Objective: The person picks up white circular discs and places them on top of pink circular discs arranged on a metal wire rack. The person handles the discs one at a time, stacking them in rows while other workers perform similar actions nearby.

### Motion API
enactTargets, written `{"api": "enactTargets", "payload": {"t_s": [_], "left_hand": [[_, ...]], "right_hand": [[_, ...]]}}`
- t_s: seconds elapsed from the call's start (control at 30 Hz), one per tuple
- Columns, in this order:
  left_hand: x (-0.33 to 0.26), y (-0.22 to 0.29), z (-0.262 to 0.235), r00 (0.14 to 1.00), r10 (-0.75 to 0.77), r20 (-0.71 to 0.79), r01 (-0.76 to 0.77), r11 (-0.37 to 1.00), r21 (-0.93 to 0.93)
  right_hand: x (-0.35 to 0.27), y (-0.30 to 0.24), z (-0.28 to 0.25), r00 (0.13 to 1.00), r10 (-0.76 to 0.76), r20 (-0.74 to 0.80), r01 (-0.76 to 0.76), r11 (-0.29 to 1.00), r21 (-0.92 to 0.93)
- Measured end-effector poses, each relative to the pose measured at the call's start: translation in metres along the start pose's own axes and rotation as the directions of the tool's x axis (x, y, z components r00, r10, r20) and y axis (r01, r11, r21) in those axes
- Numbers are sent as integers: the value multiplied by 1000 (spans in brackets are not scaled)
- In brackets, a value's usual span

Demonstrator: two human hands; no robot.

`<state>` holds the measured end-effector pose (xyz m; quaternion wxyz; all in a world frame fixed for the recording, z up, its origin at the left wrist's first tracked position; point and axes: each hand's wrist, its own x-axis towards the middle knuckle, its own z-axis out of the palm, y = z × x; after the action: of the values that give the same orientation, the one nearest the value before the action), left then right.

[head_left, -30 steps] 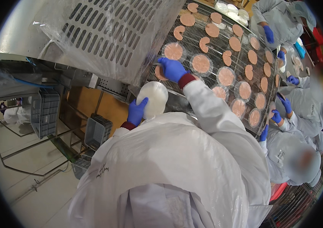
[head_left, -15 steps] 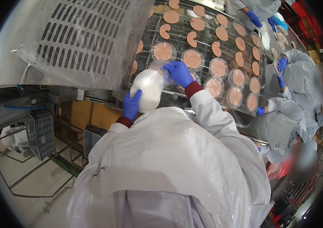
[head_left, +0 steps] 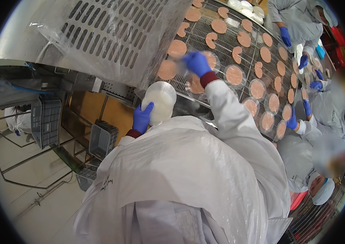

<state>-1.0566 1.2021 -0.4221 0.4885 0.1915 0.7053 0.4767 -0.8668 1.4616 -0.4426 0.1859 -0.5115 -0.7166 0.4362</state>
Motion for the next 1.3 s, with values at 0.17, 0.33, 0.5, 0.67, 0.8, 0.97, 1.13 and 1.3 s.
{"api": "enactTargets", "payload": {"t_s": [0.17,0.33,0.5,0.67,0.8,0.97,1.13,1.3], "left_hand": [[2,11,-1,999,-27,-29,28,999,29],[21,1,-4,1000,-1,-31,2,1000,23],[45,-20,1,996,24,86,-24,1000,-8],[58,2,33,983,62,173,-90,983,158],[73,-6,28,985,-8,174,-18,990,143],[78,0,22,991,-38,130,12,980,200],[91,-7,16,989,12,144,-23,997,78],[84,-1,1,997,39,66,-40,999,10]], "right_hand": [[63,17,37,904,-341,-257,278,927,-251],[-8,-4,55,894,-414,171,435,894,-108],[-73,2,50,958,-220,184,182,962,202],[-80,33,64,987,52,-154,-4,955,296],[-57,51,22,976,202,-81,-123,821,558],[-51,35,23,958,283,54,-256,749,612],[-59,17,82,998,-69,-11,70,960,270],[-30,-7,87,968,39,248,-93,973,211]]}}
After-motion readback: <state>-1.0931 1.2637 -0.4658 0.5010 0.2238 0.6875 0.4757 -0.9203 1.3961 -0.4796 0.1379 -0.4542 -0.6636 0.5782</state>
